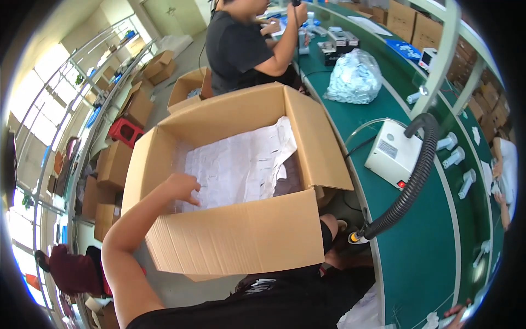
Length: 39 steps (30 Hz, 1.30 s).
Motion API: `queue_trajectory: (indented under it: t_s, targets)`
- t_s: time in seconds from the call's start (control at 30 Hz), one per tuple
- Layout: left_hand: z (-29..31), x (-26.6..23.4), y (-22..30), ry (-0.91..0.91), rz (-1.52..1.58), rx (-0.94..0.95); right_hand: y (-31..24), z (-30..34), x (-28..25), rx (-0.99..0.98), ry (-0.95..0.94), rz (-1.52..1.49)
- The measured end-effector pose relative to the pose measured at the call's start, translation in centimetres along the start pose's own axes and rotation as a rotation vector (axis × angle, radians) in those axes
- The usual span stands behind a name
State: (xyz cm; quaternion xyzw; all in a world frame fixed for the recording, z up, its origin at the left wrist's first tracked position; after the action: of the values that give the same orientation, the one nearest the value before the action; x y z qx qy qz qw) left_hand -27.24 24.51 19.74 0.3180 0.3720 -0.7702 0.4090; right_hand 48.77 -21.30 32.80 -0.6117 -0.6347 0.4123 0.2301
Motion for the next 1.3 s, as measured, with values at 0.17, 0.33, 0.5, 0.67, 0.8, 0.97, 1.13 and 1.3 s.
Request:
queue_trajectory:
  t_s: [0.17, 0.33, 0.5, 0.67, 0.8, 0.97, 1.13, 1.3]
  targets:
    - [-4.2, 6.5, 0.0, -0.268, -0.139, -0.013, -0.9, 3.8, 10.2, 0.176, -0.069, -0.39]
    - [-1.6, 2.0, -1.4, -0.027, -0.009, -0.119, -4.4, 8.5, 16.4, 0.145, -0.12, -0.545]
    - [9.0, -8.5, -0.2, 0.323, 1.637, -0.027, -1.8, 14.6, 15.2, 0.275, -0.223, -0.544]
    - [15.6, -7.0, 15.7, -0.094, 1.813, 0.785, -0.6, 19.3, 15.3, 0.488, -0.348, -0.608]
    - [17.6, -4.8, 35.1, -0.836, 1.859, 1.06, -1.4, 21.4, 18.8, 0.536, -0.435, -0.613]
    - [9.0, -1.1, 45.1, -0.833, 2.1, 0.724, 0.5, 24.5, 22.9, 0.561, -0.462, -0.565]
    - [2.7, -2.0, 46.3, -0.52, 2.134, 0.472, 2.7, 26.4, 27.1, 0.401, -0.382, -0.459]
    - [-0.7, -0.8, 44.3, 0.076, 2.123, 0.596, -0.5, 26.8, 31.3, 0.201, -0.409, -0.328]
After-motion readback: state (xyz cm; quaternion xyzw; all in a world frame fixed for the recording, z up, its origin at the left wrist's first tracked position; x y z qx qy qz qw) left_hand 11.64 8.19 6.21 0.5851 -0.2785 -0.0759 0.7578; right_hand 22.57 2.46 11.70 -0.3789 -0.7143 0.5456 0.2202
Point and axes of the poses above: each hand's wrist, its own z-axis away from the middle knuckle, its own x-axis out of the palm, y = z × x, the point moved 7 cm from there along -z, towards the middle knuckle, and after that the axes turned 12 degrees about -x, right-handed, at the moved point
